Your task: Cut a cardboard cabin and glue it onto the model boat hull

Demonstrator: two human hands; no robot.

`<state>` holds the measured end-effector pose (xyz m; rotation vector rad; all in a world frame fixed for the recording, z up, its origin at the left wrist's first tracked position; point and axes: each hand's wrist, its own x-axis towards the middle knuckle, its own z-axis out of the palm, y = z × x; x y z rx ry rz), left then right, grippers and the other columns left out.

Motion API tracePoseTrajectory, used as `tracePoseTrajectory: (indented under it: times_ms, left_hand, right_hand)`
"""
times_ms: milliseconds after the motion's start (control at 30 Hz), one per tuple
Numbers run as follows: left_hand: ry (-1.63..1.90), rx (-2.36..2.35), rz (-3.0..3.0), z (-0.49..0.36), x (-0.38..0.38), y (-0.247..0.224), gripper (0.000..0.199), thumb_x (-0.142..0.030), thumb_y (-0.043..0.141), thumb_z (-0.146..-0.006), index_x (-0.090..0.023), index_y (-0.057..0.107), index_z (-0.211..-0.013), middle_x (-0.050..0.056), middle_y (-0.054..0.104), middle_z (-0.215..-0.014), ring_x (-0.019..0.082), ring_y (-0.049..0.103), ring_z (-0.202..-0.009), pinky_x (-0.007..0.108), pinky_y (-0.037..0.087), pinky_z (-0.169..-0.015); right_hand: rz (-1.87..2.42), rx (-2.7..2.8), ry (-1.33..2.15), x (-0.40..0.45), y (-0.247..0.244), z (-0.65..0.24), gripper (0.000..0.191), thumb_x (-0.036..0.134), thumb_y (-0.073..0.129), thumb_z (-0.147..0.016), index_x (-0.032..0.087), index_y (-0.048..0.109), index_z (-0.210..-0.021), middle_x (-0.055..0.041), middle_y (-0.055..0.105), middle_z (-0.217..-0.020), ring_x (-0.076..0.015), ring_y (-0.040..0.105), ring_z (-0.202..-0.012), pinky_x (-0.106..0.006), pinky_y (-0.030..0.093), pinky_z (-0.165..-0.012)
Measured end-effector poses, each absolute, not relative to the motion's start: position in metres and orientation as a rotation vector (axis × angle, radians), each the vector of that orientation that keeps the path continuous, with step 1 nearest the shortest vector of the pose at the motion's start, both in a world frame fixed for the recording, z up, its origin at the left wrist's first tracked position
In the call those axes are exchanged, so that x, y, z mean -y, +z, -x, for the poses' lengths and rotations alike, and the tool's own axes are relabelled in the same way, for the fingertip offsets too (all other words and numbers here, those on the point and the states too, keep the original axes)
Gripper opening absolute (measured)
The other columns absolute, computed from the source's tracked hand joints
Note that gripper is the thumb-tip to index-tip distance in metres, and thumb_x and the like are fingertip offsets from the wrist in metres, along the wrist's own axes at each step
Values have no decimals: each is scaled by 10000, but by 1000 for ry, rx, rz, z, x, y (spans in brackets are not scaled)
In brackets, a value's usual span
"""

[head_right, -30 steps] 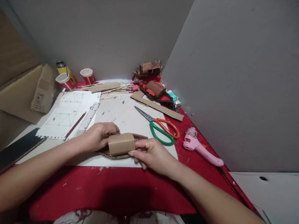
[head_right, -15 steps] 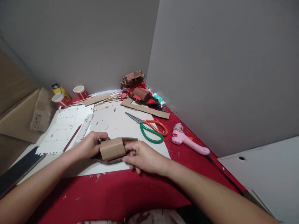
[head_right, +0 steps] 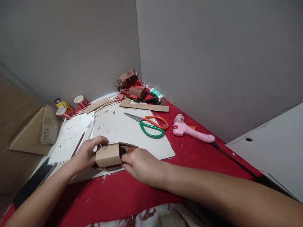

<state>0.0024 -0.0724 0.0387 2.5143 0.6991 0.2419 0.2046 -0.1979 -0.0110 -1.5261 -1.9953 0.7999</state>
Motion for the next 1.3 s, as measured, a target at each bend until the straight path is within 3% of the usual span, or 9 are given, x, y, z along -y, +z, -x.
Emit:
tracePoseTrajectory:
  times_ms: [100,267,367,533,600,1000,1133,1233,1300]
  left_hand:
    - [180,-711,-2512,0,74,34,297,-51,574,-709,-193,620,-966,34,709,-881,177,639,-784,286,467,-705]
    - [133,-730,-2467,-1,69,28,245,-46,544,-701,-179,621,-891,8,681,-802,146,604,-716,255,451,-660]
    - [120,-720,-2439,-2,66,28,217,-59,531,-710,-175,614,-873,-8,663,-773,134,585,-701,242,444,-648]
    - [112,-695,-2412,-3,63,29,195,-73,536,-710,-173,610,-861,-22,643,-755,125,566,-689,229,432,-634]
    - [108,-689,-2408,-4,62,28,191,-71,539,-700,-174,608,-845,-29,632,-736,122,557,-675,225,423,-621]
    - [119,-652,-2439,-3,63,28,204,-67,540,-709,-177,624,-858,-21,661,-757,119,578,-682,223,423,-626]
    - [126,-647,-2453,-3,64,27,200,-76,555,-712,-172,630,-870,-19,661,-755,116,573,-671,225,422,-626]
    - [128,-646,-2457,-2,64,27,182,-91,561,-727,-170,632,-875,-16,652,-746,119,566,-665,227,417,-618]
    - [133,-645,-2457,-1,64,25,177,-97,559,-738,-171,634,-881,-9,657,-760,125,573,-680,234,421,-628]
  right_hand:
    - [1513,2025,787,198,-13,-205,163,161,601,-866,185,736,-777,-55,731,-725,-184,657,-658,-268,419,-616]
    - [1467,2018,820,198,-6,-208,167,155,617,-862,204,759,-936,-70,770,-926,-207,693,-844,-282,474,-738]
    - [1431,2006,855,199,5,-213,208,166,642,-845,200,756,-1016,-71,766,-982,-206,689,-862,-277,480,-743]
    - [1416,1819,922,197,24,-229,193,198,609,-868,155,769,-967,6,653,-637,-122,541,-553,-230,383,-537]
    - [1429,1688,870,194,27,-234,198,231,605,-875,133,761,-946,20,599,-578,-106,492,-516,-222,361,-514]
    - [1304,1484,952,187,19,-229,137,226,597,-822,164,640,-708,24,579,-585,-102,498,-542,-221,391,-534]
    - [1269,1457,1016,189,15,-220,101,271,638,-790,173,626,-814,13,620,-658,-105,514,-562,-222,407,-539]
    - [1226,1398,1097,191,11,-210,225,254,662,-767,210,533,-947,13,676,-770,-94,521,-575,-213,415,-553]
    - [1193,1359,1182,192,9,-205,254,216,642,-773,232,471,-961,47,658,-727,-77,489,-525,-200,397,-530]
